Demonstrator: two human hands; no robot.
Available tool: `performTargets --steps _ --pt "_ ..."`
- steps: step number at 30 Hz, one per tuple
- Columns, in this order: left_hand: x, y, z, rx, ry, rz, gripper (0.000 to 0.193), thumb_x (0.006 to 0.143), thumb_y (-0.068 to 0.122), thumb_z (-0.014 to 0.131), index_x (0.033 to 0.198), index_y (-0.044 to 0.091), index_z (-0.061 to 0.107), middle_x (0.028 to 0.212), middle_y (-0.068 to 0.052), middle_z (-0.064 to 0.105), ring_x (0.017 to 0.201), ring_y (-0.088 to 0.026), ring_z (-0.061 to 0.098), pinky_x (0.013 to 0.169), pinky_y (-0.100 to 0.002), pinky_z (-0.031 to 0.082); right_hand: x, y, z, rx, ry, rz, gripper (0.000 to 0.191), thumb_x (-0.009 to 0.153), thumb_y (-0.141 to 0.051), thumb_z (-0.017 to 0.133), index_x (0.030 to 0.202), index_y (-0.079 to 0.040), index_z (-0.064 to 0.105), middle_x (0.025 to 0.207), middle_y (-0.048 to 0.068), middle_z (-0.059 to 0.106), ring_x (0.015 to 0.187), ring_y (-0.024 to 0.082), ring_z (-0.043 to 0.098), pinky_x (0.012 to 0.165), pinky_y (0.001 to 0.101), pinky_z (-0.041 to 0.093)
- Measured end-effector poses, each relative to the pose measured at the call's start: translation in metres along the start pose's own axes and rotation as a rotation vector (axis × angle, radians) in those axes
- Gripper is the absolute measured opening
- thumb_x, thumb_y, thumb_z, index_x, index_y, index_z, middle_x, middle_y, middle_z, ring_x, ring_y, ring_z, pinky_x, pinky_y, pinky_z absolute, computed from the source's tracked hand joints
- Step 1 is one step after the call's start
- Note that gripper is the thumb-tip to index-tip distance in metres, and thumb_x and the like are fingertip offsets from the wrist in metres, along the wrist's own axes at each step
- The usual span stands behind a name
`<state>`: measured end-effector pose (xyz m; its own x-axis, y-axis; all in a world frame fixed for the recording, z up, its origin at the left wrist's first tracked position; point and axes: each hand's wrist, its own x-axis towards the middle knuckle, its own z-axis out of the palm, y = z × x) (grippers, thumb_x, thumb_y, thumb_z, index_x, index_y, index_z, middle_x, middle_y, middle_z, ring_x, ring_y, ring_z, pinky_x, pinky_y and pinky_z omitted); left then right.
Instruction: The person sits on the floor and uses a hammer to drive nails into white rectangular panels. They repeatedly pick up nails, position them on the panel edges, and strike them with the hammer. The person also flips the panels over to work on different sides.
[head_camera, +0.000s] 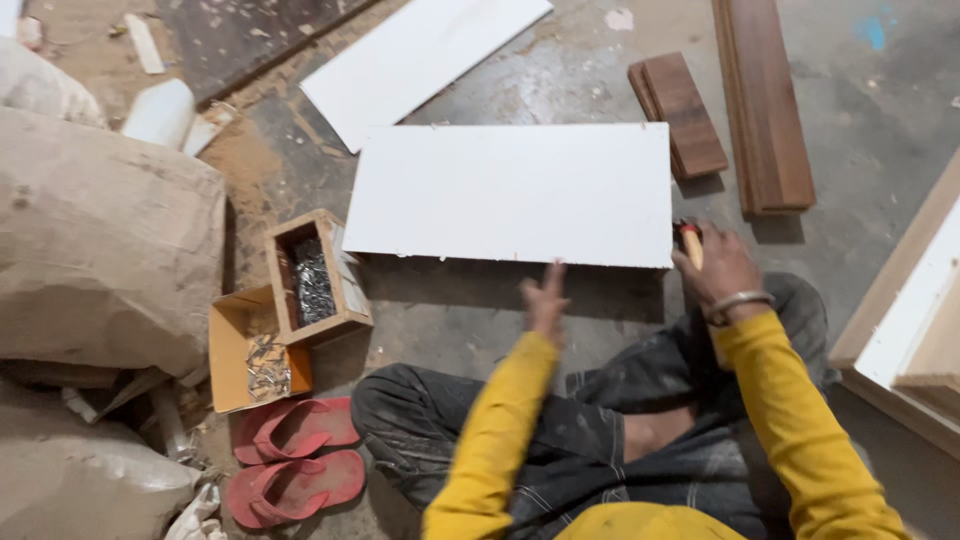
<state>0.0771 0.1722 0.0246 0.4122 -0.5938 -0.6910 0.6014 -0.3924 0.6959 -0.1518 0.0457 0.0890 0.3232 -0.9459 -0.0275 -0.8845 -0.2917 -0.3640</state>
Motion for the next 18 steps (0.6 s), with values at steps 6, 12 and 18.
performTargets --steps 6,12,18 --pt "0.045 -0.014 0.1 -0.85 -0.035 0.339 0.083 0.093 0.008 0.055 0.162 0.024 0.011 0.164 -0.011 0.031 0.144 -0.03 0.042 0.12 -0.051 0.037 0.04 -0.036 0.051 0.4 0.027 0.021 0.082 0.097 -0.042 0.064 0.158 -0.001 0.028 0.136 0.035 0.056 0.124 0.052 0.056 0.103 0.0523 0.047" --pt "0.044 -0.035 0.024 -0.547 -0.164 0.355 0.089 0.087 -0.008 0.062 0.159 0.019 0.018 0.16 -0.015 0.035 0.143 -0.031 0.043 0.112 -0.044 0.045 -0.016 -0.018 0.074 0.654 -0.25 0.161 0.081 0.093 -0.041 0.071 0.154 -0.007 0.031 0.133 0.027 0.064 0.122 0.041 0.063 0.1 0.0467 0.05" --pt "0.033 0.011 -0.036 -0.157 -0.05 0.293 0.095 0.094 0.011 0.078 0.163 0.004 0.013 0.162 -0.024 0.022 0.148 -0.029 0.038 0.121 -0.039 0.032 -0.071 -0.046 0.087 1.17 -0.386 0.362 0.082 0.086 -0.031 0.076 0.151 -0.008 0.033 0.128 0.015 0.064 0.108 0.026 0.064 0.073 0.0372 0.054"
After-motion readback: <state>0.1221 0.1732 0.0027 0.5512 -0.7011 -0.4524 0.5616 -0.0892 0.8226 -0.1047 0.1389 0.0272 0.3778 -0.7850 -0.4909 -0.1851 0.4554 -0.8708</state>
